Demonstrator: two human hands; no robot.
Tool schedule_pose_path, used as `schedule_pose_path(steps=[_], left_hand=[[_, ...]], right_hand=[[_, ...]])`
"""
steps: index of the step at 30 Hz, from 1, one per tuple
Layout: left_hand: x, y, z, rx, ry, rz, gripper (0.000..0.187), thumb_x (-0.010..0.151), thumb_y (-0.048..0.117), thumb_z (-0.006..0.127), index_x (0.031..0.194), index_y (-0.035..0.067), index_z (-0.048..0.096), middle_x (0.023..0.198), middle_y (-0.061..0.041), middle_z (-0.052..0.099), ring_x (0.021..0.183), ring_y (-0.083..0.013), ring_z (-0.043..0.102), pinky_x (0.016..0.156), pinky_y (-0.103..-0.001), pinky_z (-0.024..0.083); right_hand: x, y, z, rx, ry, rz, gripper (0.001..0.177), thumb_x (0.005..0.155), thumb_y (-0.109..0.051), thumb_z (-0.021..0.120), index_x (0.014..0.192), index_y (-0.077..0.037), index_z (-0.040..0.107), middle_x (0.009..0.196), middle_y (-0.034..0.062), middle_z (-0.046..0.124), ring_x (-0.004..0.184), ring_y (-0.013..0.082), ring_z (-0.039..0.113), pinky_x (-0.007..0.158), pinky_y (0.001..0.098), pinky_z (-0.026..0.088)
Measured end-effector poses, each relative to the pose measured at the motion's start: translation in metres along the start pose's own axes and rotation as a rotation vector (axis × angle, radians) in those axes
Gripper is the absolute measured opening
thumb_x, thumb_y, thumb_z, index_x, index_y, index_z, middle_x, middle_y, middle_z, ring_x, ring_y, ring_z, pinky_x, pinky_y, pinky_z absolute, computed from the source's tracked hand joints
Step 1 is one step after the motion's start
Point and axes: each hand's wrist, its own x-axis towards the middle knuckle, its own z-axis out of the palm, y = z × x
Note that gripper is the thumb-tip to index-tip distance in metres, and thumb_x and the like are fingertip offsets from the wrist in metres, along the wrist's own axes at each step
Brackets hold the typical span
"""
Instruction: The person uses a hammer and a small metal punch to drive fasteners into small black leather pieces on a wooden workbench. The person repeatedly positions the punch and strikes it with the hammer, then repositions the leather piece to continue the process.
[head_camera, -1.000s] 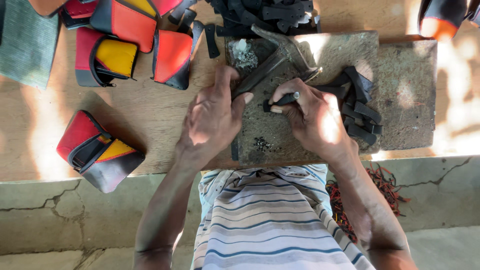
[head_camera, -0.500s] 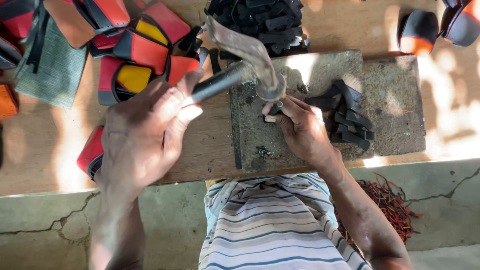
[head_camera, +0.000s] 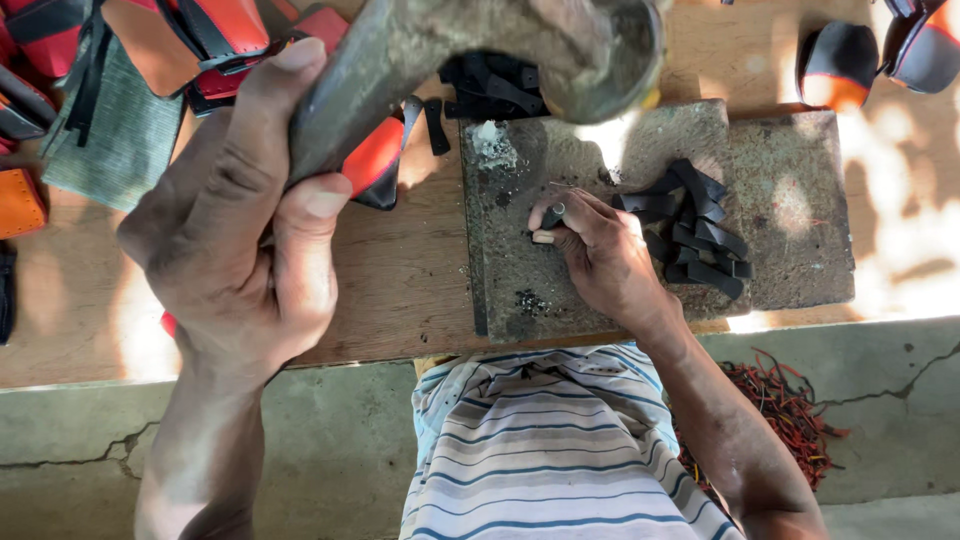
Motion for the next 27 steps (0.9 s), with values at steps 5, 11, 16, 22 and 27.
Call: schedule_pose_path(steps=[5,11,16,22,27], left_hand=[[0.015,0.004,0.005,0.263,-0.141,0.177,0.051,0.093,0.02,0.081,0.141,0.011,0.064,0.077,-0.007,0.064,0.055,-0.0182,0.056,0.047,-0.038,0.045],[0.004,0.001,-0.011,-0.022,0.115,0.031,0.052,0.094,0.015,0.077,0.142,0.008,0.057,0.091,-0.006,0.068,0.06,-0.0174,0.06,0.051,-0.04,0.044],[-0.007,0.01,0.016,0.168,-0.211,-0.046,0.053,0.098,0.02,0.068,0.15,0.014,0.058,0.111,-0.005,0.072,0.068,-0.0163,0.068,0.058,-0.035,0.057],[0.03,0.018,0.071,-0.271,-0.581,-0.804,0.036,0.108,0.022,0.053,0.144,0.023,0.057,0.098,-0.005,0.076,0.064,-0.0195,0.068,0.053,-0.038,0.053],[0.013,0.005,0.124,-0.285,-0.406,-0.488,0.03,0.104,0.01,0.058,0.132,0.01,0.066,0.096,-0.009,0.069,0.071,-0.0185,0.066,0.058,-0.036,0.054]], right_hand=[[0.0,-0.006,-0.003,-0.052,0.008,0.022,0.036,0.085,0.021,0.056,0.114,0.001,0.063,0.11,0.015,0.071,0.099,0.0295,0.074,0.079,0.0347,0.061],[0.001,0.0,-0.003,-0.039,-0.012,0.04,0.026,0.092,0.016,0.057,0.11,-0.002,0.06,0.106,0.0111,0.071,0.096,0.0261,0.076,0.081,0.0348,0.062],[0.008,-0.002,-0.003,-0.028,-0.027,0.032,0.03,0.091,0.016,0.06,0.115,-0.001,0.064,0.105,0.0154,0.071,0.089,0.0286,0.074,0.075,0.0362,0.058],[0.003,-0.01,-0.012,0.001,0.009,-0.018,0.036,0.082,0.02,0.058,0.111,-0.001,0.065,0.108,0.0142,0.073,0.098,0.0261,0.076,0.085,0.0335,0.061],[0.0,-0.006,-0.011,0.01,0.084,0.125,0.021,0.091,0.013,0.071,0.106,0.001,0.064,0.1,0.0101,0.074,0.093,0.0175,0.077,0.082,0.0289,0.062]])
